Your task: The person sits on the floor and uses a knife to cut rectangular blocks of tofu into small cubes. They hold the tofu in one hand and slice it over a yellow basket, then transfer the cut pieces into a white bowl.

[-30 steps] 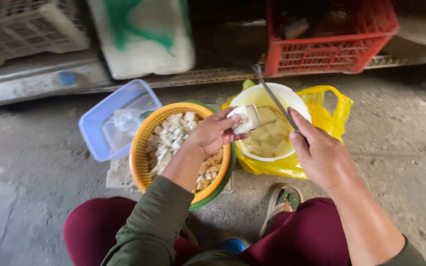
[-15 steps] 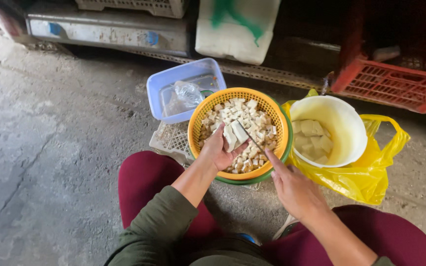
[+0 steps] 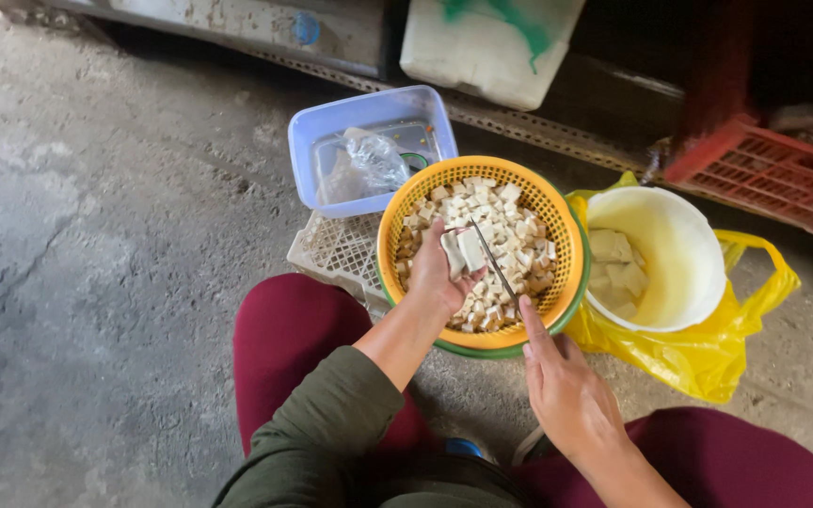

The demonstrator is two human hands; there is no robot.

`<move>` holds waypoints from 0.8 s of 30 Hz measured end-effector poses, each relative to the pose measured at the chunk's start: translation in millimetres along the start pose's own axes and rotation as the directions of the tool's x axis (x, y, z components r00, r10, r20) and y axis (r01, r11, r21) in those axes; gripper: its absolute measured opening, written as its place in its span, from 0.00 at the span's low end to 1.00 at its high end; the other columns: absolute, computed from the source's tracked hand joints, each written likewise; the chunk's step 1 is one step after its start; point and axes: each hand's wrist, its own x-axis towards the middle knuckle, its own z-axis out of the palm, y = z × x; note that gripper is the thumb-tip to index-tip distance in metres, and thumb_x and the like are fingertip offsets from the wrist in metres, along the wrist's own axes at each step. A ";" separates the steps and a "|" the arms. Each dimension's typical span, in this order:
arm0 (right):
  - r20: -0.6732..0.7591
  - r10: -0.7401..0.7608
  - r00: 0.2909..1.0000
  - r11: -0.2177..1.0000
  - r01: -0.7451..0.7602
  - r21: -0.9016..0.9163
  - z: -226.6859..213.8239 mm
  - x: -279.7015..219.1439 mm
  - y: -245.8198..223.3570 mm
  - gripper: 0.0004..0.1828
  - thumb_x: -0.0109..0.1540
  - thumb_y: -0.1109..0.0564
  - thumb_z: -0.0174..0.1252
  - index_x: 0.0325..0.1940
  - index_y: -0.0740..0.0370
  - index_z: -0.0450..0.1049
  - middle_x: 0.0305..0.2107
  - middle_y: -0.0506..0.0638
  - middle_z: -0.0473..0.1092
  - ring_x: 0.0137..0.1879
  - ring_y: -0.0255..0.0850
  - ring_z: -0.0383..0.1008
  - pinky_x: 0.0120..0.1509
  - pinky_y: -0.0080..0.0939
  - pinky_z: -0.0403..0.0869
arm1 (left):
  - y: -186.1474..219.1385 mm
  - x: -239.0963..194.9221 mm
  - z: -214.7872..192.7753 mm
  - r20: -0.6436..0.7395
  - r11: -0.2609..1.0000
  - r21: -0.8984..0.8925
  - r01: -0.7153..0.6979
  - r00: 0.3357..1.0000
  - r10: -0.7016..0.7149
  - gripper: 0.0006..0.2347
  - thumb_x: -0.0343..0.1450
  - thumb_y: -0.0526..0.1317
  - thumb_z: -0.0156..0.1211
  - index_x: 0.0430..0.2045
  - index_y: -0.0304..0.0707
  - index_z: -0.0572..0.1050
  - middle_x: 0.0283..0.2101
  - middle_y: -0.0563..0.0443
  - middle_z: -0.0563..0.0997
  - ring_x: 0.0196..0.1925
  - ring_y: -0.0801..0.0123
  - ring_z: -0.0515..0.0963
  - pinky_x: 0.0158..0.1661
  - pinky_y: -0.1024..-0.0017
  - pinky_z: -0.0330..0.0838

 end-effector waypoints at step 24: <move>0.128 0.009 0.992 1.000 -0.010 0.003 10.3 39.9 3.7 0.35 0.66 0.50 0.47 0.78 0.40 0.49 0.44 0.65 0.72 0.40 0.66 0.76 0.43 0.64 0.76 | 6.6 15.0 20.8 0.045 0.985 -0.166 -0.041 0.998 0.049 0.17 0.78 0.56 0.46 0.31 0.46 0.73 0.28 0.52 0.79 0.30 0.63 0.80 0.32 0.63 0.77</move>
